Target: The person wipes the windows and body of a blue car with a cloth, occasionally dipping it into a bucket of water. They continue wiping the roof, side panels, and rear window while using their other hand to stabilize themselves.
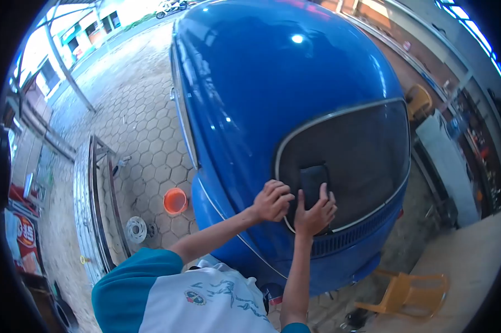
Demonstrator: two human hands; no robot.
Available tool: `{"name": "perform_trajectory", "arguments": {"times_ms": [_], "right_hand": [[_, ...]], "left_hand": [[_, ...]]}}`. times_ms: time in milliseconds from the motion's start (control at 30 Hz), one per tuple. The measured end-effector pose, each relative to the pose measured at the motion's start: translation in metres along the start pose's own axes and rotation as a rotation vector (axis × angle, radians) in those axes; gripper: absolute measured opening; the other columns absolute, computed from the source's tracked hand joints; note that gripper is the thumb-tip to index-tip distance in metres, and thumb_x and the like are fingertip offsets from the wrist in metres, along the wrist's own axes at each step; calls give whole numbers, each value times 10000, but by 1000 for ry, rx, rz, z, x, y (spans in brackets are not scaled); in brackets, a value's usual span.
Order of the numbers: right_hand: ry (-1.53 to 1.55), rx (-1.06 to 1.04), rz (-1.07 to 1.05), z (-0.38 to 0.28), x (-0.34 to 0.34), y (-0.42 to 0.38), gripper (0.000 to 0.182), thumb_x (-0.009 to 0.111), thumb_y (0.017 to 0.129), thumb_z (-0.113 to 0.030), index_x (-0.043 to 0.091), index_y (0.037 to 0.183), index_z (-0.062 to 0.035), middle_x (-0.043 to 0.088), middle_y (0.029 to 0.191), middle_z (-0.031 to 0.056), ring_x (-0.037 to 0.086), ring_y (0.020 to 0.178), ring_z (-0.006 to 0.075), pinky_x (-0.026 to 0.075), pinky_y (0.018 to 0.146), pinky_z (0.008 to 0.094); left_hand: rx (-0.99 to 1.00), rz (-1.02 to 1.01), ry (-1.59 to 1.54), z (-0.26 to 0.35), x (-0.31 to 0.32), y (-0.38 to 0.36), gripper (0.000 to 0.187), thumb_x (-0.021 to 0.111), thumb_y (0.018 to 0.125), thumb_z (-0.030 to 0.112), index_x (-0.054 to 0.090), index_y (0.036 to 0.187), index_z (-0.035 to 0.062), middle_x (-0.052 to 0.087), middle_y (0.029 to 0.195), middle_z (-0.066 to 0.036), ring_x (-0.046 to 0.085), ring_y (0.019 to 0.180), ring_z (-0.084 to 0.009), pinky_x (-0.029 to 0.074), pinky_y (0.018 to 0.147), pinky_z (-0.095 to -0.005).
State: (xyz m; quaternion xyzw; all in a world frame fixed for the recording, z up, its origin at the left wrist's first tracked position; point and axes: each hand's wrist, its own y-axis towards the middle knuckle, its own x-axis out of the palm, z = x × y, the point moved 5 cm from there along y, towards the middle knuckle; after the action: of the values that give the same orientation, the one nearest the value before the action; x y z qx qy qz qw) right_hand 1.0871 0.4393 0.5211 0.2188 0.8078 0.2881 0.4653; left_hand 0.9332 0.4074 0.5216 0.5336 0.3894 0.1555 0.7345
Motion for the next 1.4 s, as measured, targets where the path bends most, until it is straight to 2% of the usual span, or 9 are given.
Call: {"name": "perform_trajectory", "arguments": {"times_ms": [200,467,600,667,767,867,1000,1233,1400], "right_hand": [[75,13,-40,-67,13,-8,661,750,917,-497,558,1449,-154,582,1339,177,564,1211,382,460,974,524],[-214,-318,107,-148,27,19,631,692,950,-581,569,1444,-208,609,1286,194,598,1129,387,464,878,504],[-207,-163,98,-185,40,85,617,655,976,-583,542,1465,-224,600,1296,155,595,1133,369,476,868,496],[-250,-124,116,-211,48,114,616,653,977,-580,533,1472,-234,598,1293,145,596,1126,366,482,859,493],[-288,-304,75,-262,59,113,606,665,965,-577,542,1462,-253,600,1284,135,601,1099,360,489,838,489],[-298,-564,84,-310,82,84,576,688,942,-574,582,1427,-281,607,1263,121,608,1043,344,495,803,481],[-330,-570,58,-357,104,91,571,663,960,-572,562,1450,-298,598,1286,126,609,1056,343,509,820,506],[-325,-509,-124,-438,156,148,615,575,1023,-556,415,1558,-296,569,1361,152,592,1192,389,529,909,594],[-298,-601,-131,-444,173,131,645,576,1025,-534,376,1589,-293,558,1369,170,582,1218,403,539,907,595]], "left_hand": [[-511,303,-373,-22,-43,-20,299,607,854,80,593,1148,29,546,1181,-201,525,1144,-404,428,1017,-507],[-1099,26,70,-59,-195,-263,154,614,865,86,678,997,39,622,1134,-201,570,1138,-392,458,1002,-476],[-1798,-308,203,-65,-265,-531,370,542,965,263,704,1125,-28,682,1174,-302,631,1131,-464,483,994,-545],[-2144,-881,220,-33,-305,-681,486,534,993,345,673,1308,3,628,1369,-295,582,1316,-444,459,1101,-528],[-2391,-1412,51,3,-346,-704,496,605,925,352,697,1321,67,658,1400,-183,609,1310,-397,489,1093,-475],[-1953,-1472,37,-24,-324,-699,473,600,923,352,722,1280,67,669,1381,-188,619,1302,-377,510,1070,-468],[-1753,-1316,-50,-89,-267,-652,443,560,910,360,763,1179,71,722,1257,-211,683,1183,-398,530,998,-519],[-1742,-631,7,-191,-244,-534,472,567,966,425,712,1229,60,723,1236,-224,686,1160,-397,532,996,-489],[-1803,-360,-15,-150,-322,-518,495,536,975,457,687,1263,83,713,1229,-232,664,1157,-435,517,1017,-509]]}}
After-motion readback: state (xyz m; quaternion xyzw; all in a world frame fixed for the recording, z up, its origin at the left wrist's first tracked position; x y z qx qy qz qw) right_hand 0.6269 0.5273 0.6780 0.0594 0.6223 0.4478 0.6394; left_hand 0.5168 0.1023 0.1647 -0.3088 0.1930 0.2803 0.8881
